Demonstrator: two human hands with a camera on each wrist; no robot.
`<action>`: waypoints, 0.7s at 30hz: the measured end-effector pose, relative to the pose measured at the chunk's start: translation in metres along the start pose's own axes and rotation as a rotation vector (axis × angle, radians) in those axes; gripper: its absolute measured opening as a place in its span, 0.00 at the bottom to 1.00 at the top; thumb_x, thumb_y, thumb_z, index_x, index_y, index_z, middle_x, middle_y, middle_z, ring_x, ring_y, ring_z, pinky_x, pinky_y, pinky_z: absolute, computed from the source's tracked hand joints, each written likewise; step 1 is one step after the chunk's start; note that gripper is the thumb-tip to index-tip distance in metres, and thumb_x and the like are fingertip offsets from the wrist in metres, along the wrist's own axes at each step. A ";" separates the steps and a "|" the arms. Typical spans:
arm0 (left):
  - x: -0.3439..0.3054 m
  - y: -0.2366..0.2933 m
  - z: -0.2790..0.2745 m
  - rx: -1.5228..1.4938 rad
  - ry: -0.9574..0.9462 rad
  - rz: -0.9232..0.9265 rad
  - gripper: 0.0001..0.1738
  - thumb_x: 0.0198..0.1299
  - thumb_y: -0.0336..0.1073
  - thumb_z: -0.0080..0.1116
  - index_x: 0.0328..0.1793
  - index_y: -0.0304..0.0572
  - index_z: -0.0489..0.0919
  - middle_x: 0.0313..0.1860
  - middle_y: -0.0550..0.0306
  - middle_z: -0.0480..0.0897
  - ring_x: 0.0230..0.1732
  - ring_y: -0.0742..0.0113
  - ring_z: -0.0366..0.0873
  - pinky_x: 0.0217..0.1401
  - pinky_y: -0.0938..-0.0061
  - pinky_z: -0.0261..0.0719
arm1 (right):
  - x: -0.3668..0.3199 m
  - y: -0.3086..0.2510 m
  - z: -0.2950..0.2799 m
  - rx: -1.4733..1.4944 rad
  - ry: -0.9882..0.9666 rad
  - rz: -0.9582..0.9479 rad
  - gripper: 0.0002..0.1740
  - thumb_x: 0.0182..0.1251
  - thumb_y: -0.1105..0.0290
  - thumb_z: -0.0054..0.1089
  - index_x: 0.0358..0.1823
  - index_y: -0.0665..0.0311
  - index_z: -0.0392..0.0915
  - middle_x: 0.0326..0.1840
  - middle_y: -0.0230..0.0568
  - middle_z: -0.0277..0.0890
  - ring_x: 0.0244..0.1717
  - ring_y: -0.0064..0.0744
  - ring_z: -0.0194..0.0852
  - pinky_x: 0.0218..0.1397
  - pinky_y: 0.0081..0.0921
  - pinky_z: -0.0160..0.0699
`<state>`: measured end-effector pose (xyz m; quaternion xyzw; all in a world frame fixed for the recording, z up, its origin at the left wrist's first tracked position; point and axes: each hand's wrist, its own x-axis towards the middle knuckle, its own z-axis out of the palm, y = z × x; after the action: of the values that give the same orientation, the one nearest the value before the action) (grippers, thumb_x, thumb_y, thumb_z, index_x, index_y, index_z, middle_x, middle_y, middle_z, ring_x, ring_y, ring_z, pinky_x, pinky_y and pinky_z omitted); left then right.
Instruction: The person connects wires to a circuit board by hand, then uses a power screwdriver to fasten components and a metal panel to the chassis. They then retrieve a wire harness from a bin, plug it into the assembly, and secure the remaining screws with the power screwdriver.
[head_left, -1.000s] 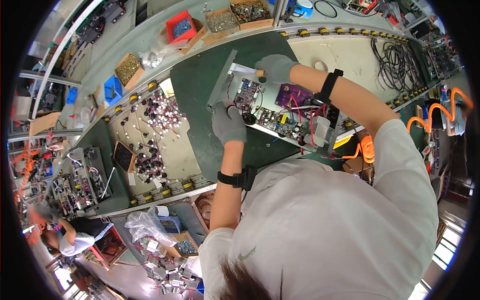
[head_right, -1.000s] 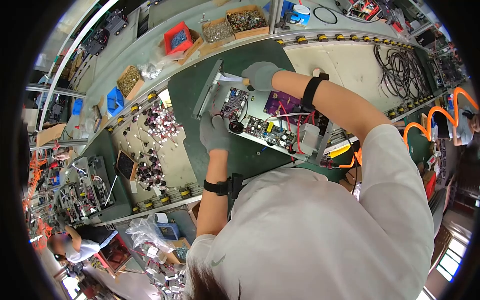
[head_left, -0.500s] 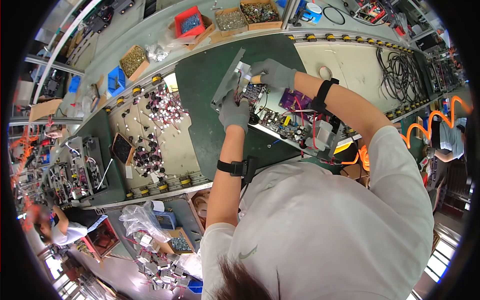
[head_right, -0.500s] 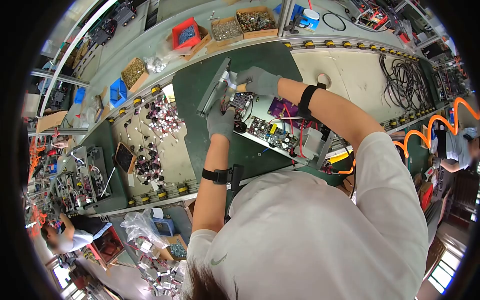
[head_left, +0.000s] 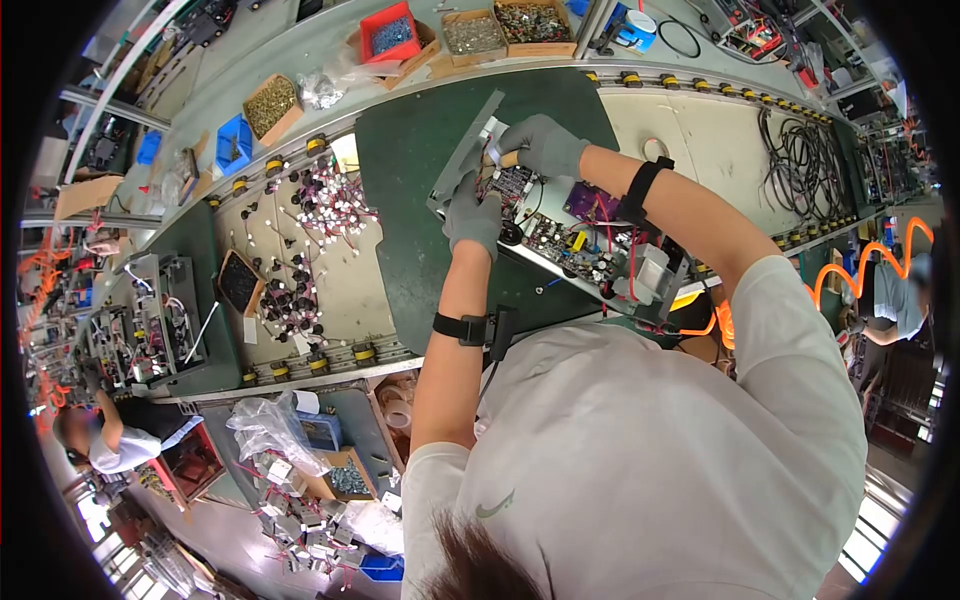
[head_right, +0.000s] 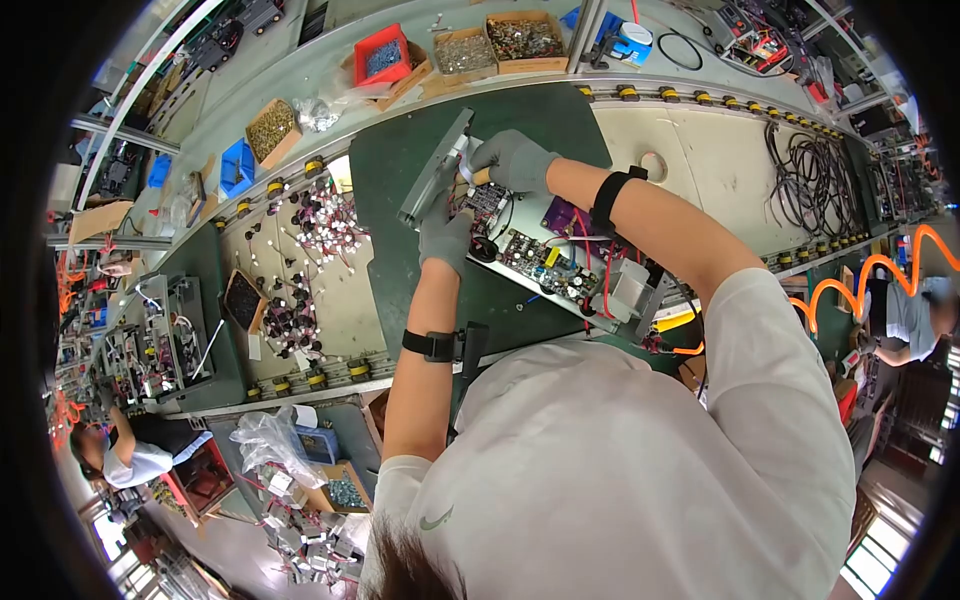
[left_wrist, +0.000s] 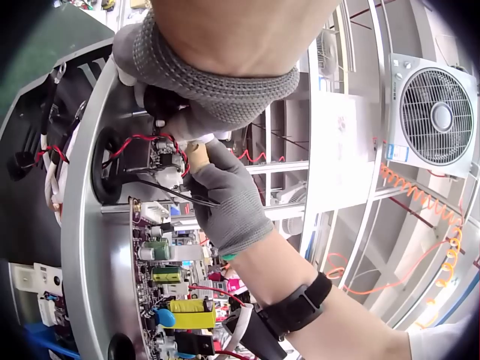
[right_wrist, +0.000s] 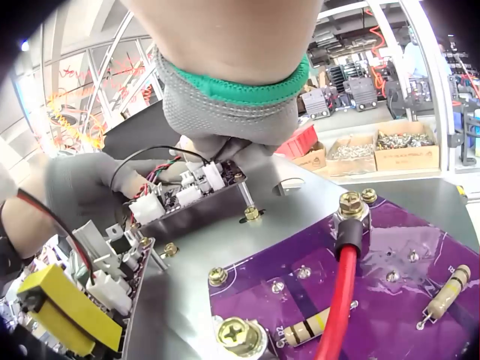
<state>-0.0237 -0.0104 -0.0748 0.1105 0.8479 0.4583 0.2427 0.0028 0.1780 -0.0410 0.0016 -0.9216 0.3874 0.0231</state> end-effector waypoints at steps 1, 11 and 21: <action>0.001 -0.001 0.000 -0.002 0.001 -0.001 0.31 0.49 0.43 0.59 0.64 0.58 0.72 0.60 0.47 0.73 0.63 0.48 0.66 0.66 0.61 0.62 | 0.000 0.001 0.000 -0.001 -0.002 -0.001 0.13 0.50 0.80 0.60 0.39 0.61 0.83 0.37 0.46 0.81 0.36 0.38 0.80 0.43 0.28 0.77; -0.013 0.060 -0.017 0.150 0.047 -0.197 0.26 0.50 0.55 0.54 0.54 0.56 0.78 0.52 0.54 0.80 0.55 0.51 0.75 0.59 0.64 0.69 | 0.014 -0.011 -0.015 -0.352 -0.088 -0.113 0.15 0.47 0.76 0.59 0.38 0.55 0.84 0.37 0.43 0.81 0.37 0.46 0.78 0.43 0.32 0.76; 0.010 0.068 -0.009 0.201 0.072 -0.366 0.29 0.44 0.56 0.57 0.50 0.49 0.81 0.52 0.51 0.80 0.53 0.54 0.78 0.56 0.66 0.72 | 0.040 -0.033 -0.021 -0.442 -0.441 0.261 0.18 0.50 0.75 0.60 0.45 0.57 0.82 0.38 0.43 0.82 0.34 0.37 0.81 0.38 0.32 0.79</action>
<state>-0.0395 0.0252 -0.0176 -0.0378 0.9035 0.3232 0.2791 -0.0352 0.1708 -0.0007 -0.0378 -0.9586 0.1681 -0.2266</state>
